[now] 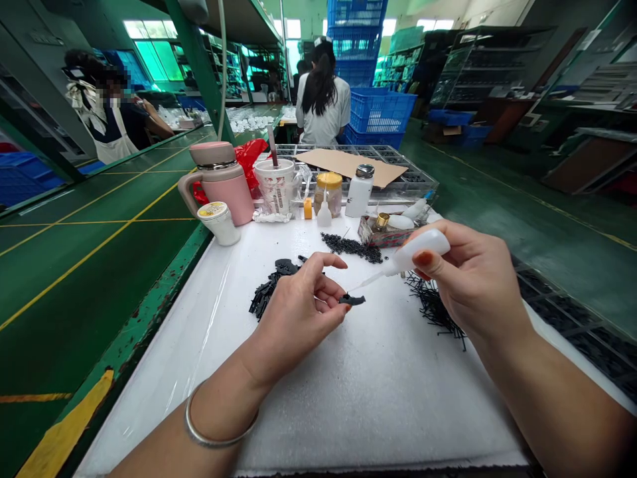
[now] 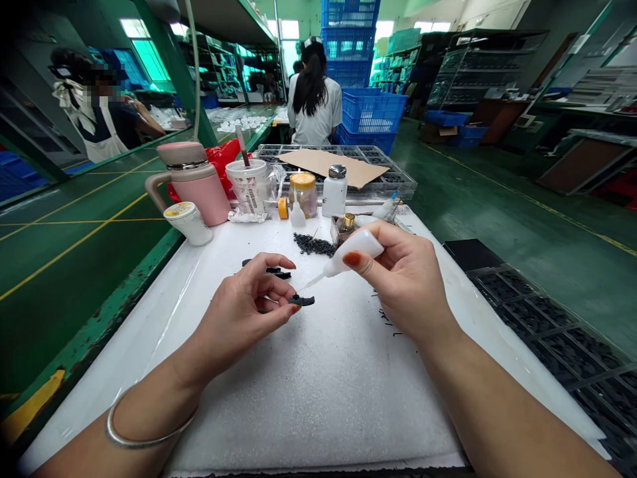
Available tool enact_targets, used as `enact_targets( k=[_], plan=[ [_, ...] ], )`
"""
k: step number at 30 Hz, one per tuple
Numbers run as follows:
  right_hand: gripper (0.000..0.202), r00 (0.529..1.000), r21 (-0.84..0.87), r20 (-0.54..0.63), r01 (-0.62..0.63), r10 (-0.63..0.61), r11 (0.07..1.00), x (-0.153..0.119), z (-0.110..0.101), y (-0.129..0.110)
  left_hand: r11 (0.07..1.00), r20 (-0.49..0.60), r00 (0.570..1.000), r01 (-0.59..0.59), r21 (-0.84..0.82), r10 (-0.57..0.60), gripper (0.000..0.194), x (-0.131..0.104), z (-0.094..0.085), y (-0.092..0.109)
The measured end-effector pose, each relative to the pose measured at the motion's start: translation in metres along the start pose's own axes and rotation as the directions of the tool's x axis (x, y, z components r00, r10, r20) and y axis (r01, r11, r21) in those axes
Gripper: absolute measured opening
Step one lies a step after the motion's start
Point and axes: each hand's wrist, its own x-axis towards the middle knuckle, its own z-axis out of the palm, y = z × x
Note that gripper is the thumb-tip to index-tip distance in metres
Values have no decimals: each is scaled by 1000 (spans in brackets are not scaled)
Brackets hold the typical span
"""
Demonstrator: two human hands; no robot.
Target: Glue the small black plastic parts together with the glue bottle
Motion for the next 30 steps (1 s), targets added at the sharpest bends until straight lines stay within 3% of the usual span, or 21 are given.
enact_targets(
  k=[14, 19, 22, 24, 26, 30],
  plan=[
    [14, 1000, 16, -14, -15, 15, 1000, 0, -1, -1, 1000, -1, 1000, 10, -11, -10, 42, 0, 0, 0],
    [18, 983, 220, -80, -144, 165, 965, 4, -3, 3, 999, -22, 999, 22, -34, -23, 41, 0, -1, 0],
    [13, 939, 426, -65, -280, 338, 860, 8, -3, 3, 993, -54, 997, 53, -104, -59, 44, 1, -3, 0],
    [31, 895, 503, 9, -389, 446, 772, 8, 0, 3, 984, -81, 993, 69, -163, -83, 48, 3, -3, 0],
    [42, 838, 512, 131, -515, 530, 688, 7, 4, 4, 973, -96, 992, 62, -223, -85, 53, 3, -4, 1],
    [24, 705, 421, 417, -709, 574, 565, 1, 16, 12, 954, -106, 994, -5, -301, -28, 61, 3, -1, 3]
  ],
)
